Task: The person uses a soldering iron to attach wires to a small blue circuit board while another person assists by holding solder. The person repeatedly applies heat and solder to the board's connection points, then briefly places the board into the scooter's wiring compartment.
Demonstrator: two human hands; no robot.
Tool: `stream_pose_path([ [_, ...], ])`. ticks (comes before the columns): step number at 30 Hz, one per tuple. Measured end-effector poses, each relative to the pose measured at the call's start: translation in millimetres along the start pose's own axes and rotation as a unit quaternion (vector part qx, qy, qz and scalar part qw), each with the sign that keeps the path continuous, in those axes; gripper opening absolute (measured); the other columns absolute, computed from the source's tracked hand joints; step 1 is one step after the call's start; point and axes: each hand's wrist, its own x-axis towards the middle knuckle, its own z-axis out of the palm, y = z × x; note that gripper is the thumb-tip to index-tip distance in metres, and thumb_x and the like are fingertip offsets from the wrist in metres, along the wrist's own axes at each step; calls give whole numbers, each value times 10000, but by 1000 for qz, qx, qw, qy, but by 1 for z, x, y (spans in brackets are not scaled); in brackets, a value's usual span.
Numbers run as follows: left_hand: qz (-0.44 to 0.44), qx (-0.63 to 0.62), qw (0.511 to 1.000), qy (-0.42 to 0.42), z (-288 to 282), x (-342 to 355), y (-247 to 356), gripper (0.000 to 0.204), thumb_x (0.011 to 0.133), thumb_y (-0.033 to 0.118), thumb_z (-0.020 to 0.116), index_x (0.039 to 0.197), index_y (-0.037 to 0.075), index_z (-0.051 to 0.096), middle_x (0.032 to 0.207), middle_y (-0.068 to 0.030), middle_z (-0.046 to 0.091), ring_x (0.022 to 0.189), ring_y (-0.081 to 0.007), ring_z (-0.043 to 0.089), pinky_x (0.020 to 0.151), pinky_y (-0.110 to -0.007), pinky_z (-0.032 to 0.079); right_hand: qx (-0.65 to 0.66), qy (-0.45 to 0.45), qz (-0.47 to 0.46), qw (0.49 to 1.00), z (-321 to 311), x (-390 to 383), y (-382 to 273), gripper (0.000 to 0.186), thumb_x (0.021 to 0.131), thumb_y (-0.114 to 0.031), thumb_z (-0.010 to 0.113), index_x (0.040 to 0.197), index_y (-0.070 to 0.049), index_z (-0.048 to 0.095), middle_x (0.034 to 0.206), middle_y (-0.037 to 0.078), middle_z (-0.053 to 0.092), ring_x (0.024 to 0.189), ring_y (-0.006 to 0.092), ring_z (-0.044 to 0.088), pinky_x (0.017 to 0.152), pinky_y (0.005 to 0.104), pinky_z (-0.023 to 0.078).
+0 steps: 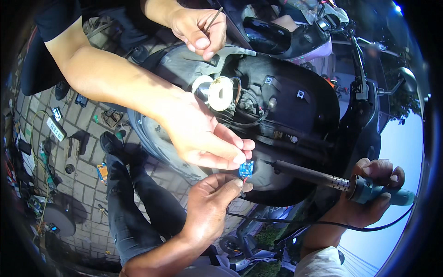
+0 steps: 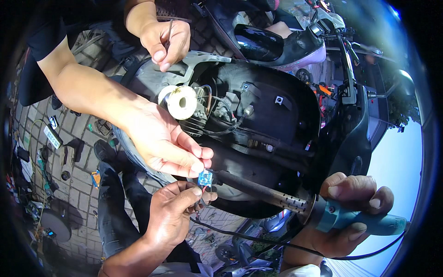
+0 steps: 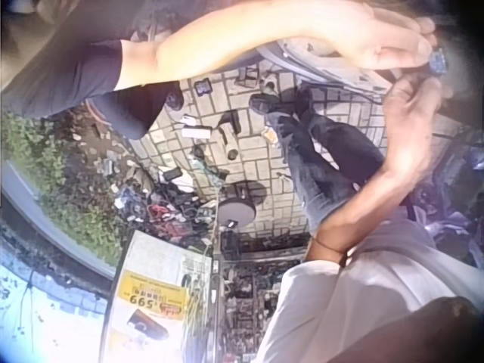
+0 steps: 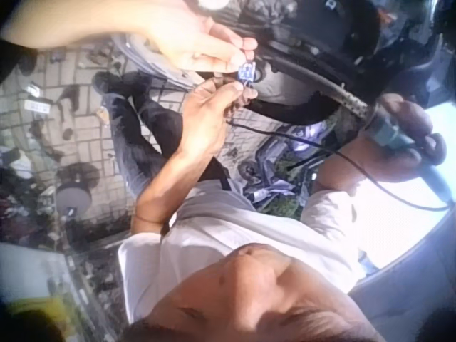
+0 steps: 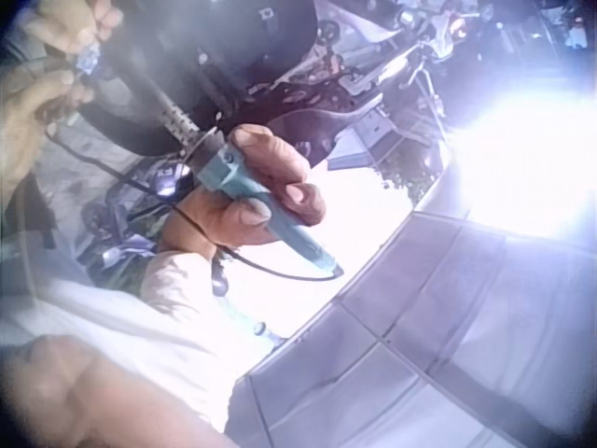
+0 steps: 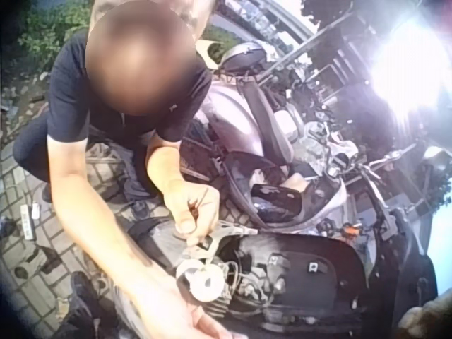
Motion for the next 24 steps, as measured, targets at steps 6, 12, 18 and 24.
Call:
stream_pose_path([
  [6,15,-12,1000,-15,-4,-7,1,209,900,74,583,1052,-67,605,948,-102,657,843,-108,587,798,-232,446,18,-9,-4,1000,-3,1,0,396,829,-259,667,1053,-67,403,879,173,556,627,190,564,577,218,456],
  [12,271,287,916,75,-4,-35,17,189,935,85,532,1039,-64,585,822,-117,665,767,-119,608,721,-251,480,60,-43,24,997,-15,1,-14,324,858,-262,614,1051,-70,439,912,149,515,796,228,553,651,290,409],
  [18,469,429,755,-163,-3,-72,41,126,715,6,617,840,-12,615,742,-111,609,634,-216,553,604,-312,453,18,42,-12,999,-11,-5,-8,347,854,-248,641,1041,-68,411,888,169,525,683,204,547,578,249,440],
  [24,496,367,744,-256,14,-83,35,179,702,-39,618,880,-33,618,825,-145,612,703,-266,595,596,-361,486,76,80,17,994,-20,-30,-13,323,849,-185,661,1071,-60,462,952,209,580,800,259,638,664,303,549],
])
